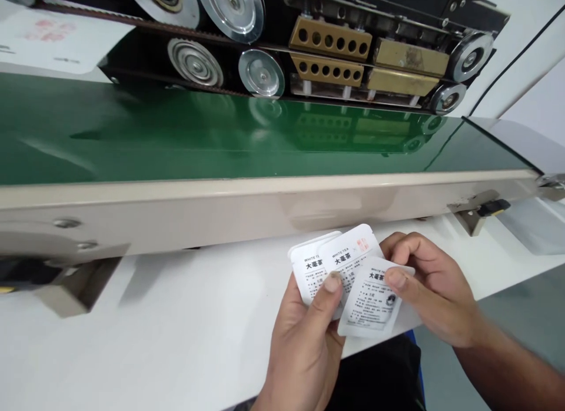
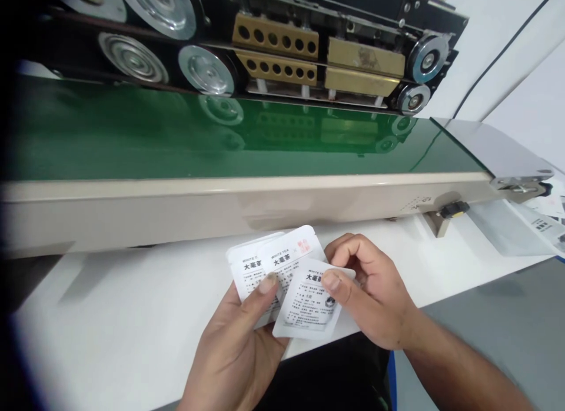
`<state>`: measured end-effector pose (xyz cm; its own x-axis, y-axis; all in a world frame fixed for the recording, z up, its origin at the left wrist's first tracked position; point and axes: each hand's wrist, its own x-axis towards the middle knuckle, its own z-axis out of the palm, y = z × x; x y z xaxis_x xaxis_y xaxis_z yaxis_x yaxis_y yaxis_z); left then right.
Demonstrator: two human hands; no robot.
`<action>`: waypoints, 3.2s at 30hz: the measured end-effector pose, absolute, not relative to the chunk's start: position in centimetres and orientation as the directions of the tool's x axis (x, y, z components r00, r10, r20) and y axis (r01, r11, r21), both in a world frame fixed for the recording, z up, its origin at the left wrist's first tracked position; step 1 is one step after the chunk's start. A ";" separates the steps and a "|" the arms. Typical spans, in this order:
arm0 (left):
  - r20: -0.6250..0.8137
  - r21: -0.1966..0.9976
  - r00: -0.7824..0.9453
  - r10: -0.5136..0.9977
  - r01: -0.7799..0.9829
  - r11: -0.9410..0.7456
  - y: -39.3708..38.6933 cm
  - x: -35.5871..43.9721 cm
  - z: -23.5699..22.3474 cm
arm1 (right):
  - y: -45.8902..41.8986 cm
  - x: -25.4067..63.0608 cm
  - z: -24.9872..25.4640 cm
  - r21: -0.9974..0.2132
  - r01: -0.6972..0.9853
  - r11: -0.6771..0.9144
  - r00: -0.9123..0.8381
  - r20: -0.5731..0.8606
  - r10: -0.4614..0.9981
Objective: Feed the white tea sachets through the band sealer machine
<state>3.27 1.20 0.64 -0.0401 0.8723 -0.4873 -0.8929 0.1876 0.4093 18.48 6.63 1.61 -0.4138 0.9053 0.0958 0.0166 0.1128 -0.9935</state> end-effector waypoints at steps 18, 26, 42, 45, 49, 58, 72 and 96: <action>-0.434 0.430 0.042 0.900 -0.868 0.248 1.0 3.1 0.3 | 7.2 17.9 1.0 -0.988 0.023 0.152 -0.400 0.131 0.907; -0.384 0.403 0.056 0.922 -0.888 0.222 1.0 3.3 0.4 | 7.2 18.0 0.5 -0.999 0.003 0.039 -0.410 0.034 0.911; -0.437 0.485 0.032 0.899 -0.833 0.266 1.1 3.6 0.4 | 7.4 18.3 -0.1 -0.998 -0.025 0.060 -0.377 0.065 0.924; -0.497 0.478 0.040 0.867 -0.821 0.312 1.3 3.2 0.3 | 7.4 18.2 -0.2 -0.997 -0.017 0.070 -0.351 0.071 0.934; -0.502 0.394 0.067 0.863 -0.870 0.297 1.7 2.9 0.3 | 7.5 18.2 -0.3 -0.998 -0.012 0.069 -0.299 0.070 0.952; -0.501 0.299 0.176 0.847 -0.884 0.360 1.5 2.2 -0.2 | 6.8 16.8 0.3 -0.980 0.091 0.178 -0.351 0.136 0.926; -0.543 0.460 0.001 0.840 -0.836 0.298 1.7 2.9 1.5 | 7.2 18.1 1.9 -0.940 0.116 0.321 -0.124 0.307 0.943; -0.391 0.405 0.183 0.902 -0.846 0.347 0.7 2.6 0.2 | 7.1 16.2 0.9 -0.954 0.194 0.231 -0.260 0.177 0.949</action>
